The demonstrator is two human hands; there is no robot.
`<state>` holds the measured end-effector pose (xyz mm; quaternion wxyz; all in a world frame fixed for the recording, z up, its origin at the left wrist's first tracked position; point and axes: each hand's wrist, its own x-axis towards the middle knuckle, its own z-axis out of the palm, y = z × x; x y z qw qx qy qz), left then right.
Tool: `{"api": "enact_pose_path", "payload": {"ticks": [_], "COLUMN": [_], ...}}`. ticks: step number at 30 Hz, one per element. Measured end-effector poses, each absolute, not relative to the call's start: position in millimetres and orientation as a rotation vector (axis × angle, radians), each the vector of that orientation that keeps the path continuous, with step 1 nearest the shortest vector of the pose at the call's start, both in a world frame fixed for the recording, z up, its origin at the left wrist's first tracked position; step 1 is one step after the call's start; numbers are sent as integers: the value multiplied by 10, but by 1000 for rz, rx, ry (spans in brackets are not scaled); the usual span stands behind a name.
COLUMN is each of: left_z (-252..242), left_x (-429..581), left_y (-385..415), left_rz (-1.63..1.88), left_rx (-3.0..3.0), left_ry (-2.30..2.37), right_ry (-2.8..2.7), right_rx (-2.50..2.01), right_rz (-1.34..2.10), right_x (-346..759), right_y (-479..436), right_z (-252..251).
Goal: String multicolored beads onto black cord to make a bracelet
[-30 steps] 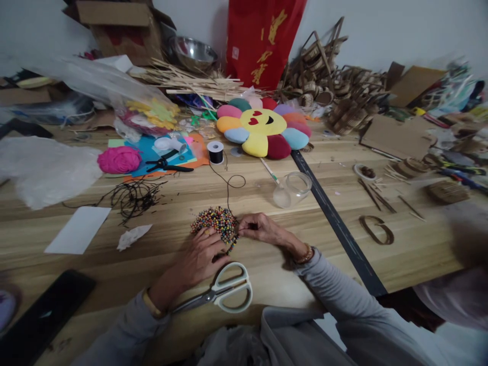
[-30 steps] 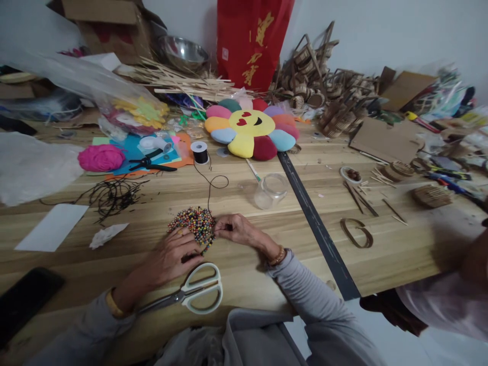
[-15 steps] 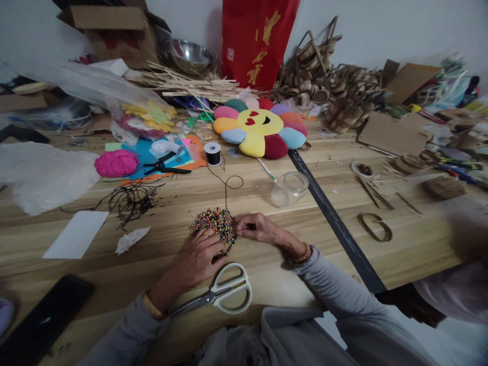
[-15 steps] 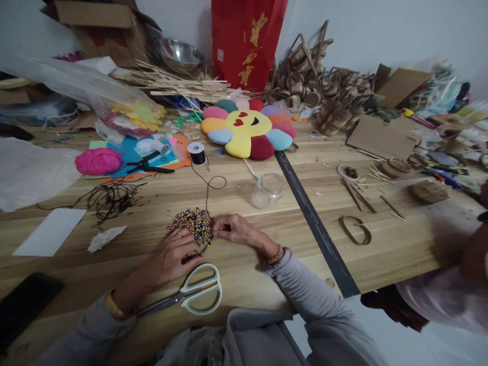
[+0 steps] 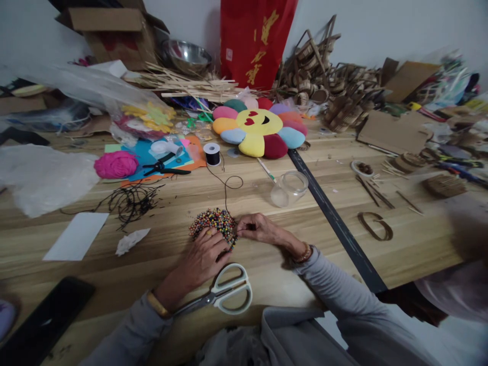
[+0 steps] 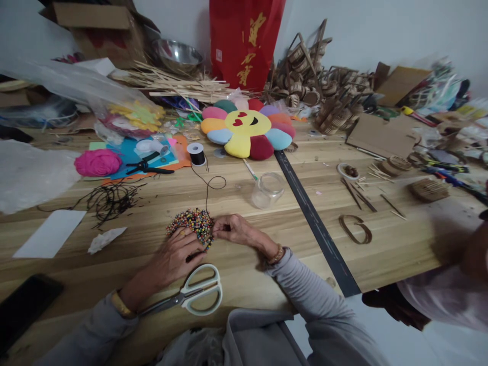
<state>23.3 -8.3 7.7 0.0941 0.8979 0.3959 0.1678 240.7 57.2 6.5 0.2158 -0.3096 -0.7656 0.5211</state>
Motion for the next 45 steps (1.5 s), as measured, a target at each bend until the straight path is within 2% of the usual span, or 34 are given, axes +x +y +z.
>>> {"api": "enact_pose_path", "payload": {"ticks": [45], "left_z": [111], "left_x": [255], "left_y": [-81], "left_rz": [517], "left_rx": [2636], "left_ry": [1145], "right_ry": [-2136], "right_rx": [-871], "right_rz": [1424], "right_x": [2409], "right_y": [569], "right_z": [81]}}
